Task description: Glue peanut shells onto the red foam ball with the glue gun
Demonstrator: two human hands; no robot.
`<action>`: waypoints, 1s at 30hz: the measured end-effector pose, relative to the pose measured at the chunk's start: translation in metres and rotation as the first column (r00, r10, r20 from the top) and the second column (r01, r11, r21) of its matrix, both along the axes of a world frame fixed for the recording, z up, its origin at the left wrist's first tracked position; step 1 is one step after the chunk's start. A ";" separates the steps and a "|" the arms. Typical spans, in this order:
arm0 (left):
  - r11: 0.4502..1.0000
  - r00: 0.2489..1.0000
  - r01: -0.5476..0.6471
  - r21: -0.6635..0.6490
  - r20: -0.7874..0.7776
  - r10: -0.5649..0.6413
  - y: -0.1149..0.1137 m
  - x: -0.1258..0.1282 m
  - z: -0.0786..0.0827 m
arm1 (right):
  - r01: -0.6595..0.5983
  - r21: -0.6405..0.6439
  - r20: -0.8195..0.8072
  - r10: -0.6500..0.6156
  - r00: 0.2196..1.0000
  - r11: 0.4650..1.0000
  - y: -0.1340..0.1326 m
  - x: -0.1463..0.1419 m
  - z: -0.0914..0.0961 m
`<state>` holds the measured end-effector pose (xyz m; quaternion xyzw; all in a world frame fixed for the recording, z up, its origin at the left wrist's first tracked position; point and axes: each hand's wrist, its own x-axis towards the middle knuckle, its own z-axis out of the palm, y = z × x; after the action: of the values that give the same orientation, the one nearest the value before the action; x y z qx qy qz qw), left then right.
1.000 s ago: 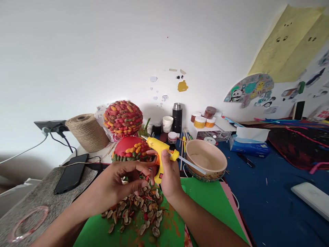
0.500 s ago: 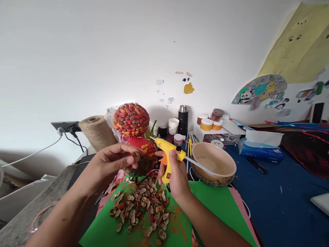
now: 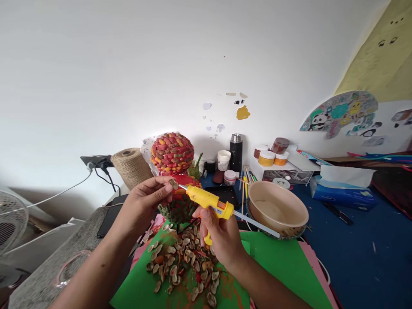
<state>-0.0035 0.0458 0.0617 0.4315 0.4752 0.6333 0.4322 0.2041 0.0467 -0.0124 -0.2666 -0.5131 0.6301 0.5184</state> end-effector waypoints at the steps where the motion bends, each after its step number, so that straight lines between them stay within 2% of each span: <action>1: 1.000 1.000 -0.002 0.001 -0.006 0.002 0.000 0.001 -0.001 | 0.014 0.001 0.003 -0.014 1.000 1.000 0.000 -0.001 -0.001; 10: 1.000 0.996 -0.003 -0.001 -0.089 0.003 -0.004 0.004 -0.005 | 0.065 0.045 0.050 -0.067 0.997 0.997 -0.002 0.000 0.004; 30: 1.000 0.990 0.029 0.006 -0.136 -0.028 -0.006 0.005 -0.006 | 0.064 0.048 0.104 -0.069 0.992 0.997 -0.006 -0.001 0.006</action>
<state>0.0014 0.0397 0.0553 0.4822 0.4949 0.5981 0.4060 0.2035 0.0411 -0.0061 -0.3047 -0.5444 0.5860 0.5170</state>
